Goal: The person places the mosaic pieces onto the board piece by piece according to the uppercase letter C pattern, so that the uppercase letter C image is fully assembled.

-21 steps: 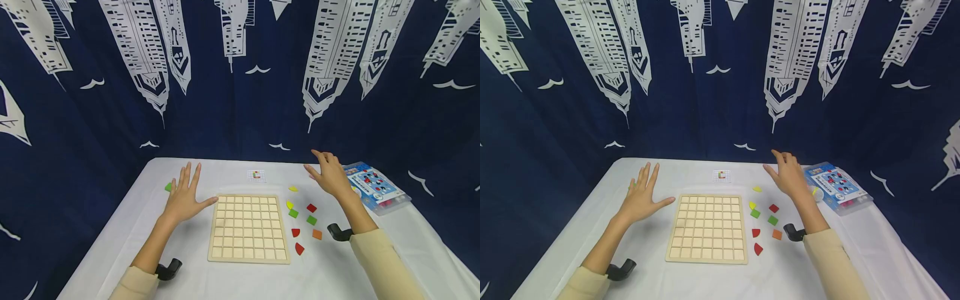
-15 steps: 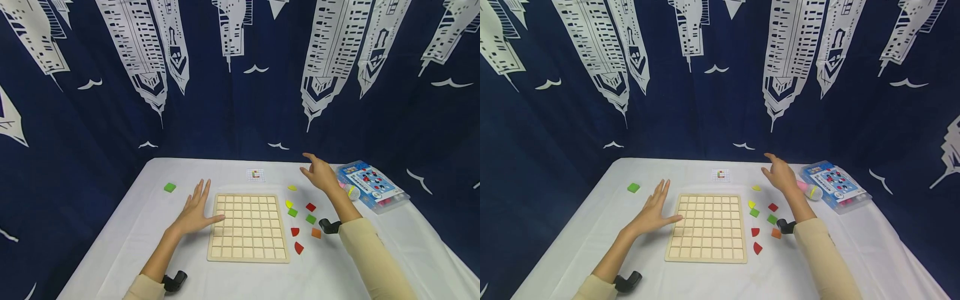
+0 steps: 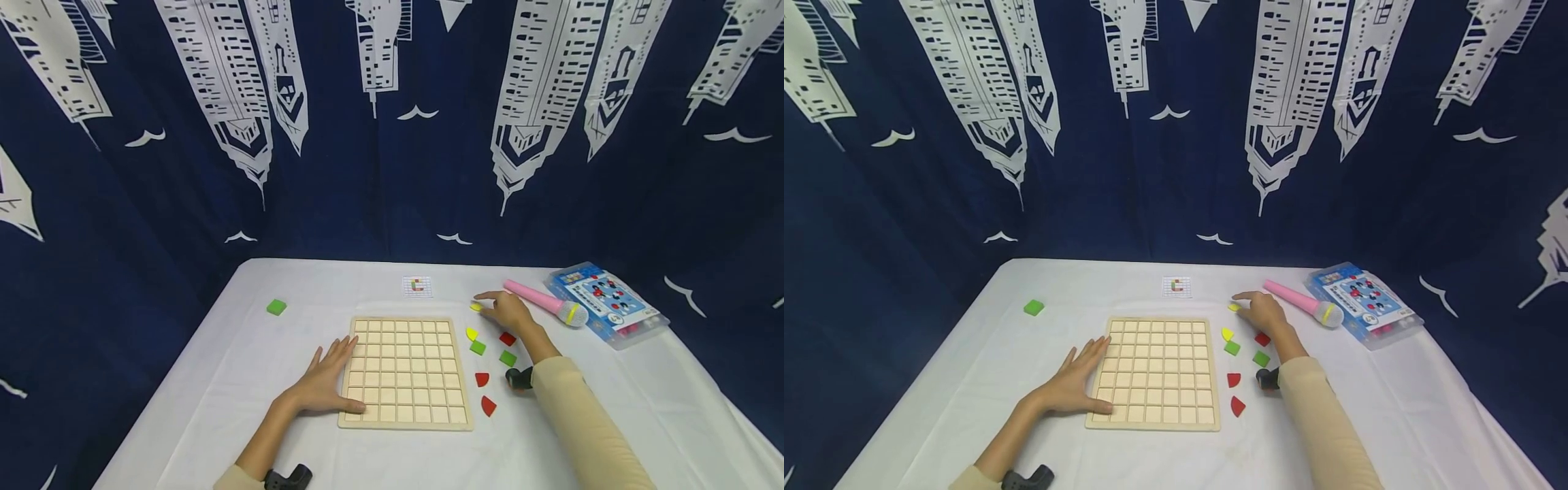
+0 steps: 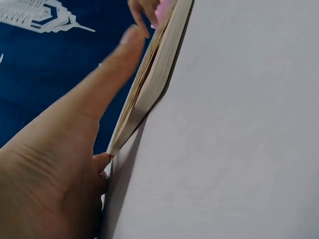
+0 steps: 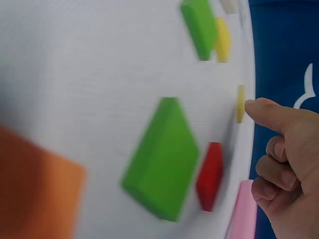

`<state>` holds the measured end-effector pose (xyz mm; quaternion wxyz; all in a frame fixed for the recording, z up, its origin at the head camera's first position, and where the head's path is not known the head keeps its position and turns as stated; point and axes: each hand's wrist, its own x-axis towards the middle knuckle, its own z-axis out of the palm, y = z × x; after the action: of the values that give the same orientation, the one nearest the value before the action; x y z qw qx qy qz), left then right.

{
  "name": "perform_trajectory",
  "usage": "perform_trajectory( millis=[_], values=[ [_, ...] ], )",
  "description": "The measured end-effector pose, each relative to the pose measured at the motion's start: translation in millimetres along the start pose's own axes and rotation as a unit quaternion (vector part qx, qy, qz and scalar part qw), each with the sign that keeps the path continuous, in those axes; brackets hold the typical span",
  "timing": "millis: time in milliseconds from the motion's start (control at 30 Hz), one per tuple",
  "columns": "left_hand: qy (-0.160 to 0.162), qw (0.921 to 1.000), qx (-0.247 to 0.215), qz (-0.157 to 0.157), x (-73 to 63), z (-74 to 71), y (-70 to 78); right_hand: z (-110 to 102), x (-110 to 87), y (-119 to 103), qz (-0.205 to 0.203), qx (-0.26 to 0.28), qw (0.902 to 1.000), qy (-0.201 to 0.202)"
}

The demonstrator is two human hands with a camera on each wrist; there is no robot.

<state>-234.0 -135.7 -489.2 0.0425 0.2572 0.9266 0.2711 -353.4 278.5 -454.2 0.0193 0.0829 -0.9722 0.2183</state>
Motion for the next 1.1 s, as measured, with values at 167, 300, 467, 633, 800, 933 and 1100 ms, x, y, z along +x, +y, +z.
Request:
perform_trajectory(
  millis=[167, 300, 467, 633, 800, 933, 1100],
  values=[
    [-0.002, 0.9996, 0.022, 0.019, -2.9, 2.1, -2.1, 7.4, -1.3, 4.0, 0.024, -0.003, 0.9997, -0.002],
    [0.001, 0.9994, 0.028, 0.020, -3.4, 2.4, -1.1, 7.7, -2.4, 6.1, 0.028, -0.007, 0.9994, 0.019],
    [0.003, 0.9993, 0.032, 0.019, -4.5, 1.7, -2.4, 6.8, -1.4, 5.8, 0.052, -0.013, 0.9980, 0.032],
    [0.006, 0.9993, 0.033, 0.019, -4.9, 1.7, -3.8, 3.2, -2.9, 5.3, 0.068, -0.033, 0.9964, 0.038],
    [0.010, 0.9992, 0.034, 0.019, -4.3, 3.9, -6.0, 0.8, -3.8, 8.6, 0.015, -0.020, 0.9987, 0.044],
    [0.016, 0.9991, 0.033, 0.020, -4.7, 5.2, -7.2, -1.3, -3.6, 10.7, -0.006, 0.003, 1.0000, 0.007],
    [0.027, 0.9991, 0.030, 0.016, -6.1, 5.0, -7.9, -3.3, -3.6, 11.2, -0.004, 0.026, 0.9994, -0.023]
  ],
)
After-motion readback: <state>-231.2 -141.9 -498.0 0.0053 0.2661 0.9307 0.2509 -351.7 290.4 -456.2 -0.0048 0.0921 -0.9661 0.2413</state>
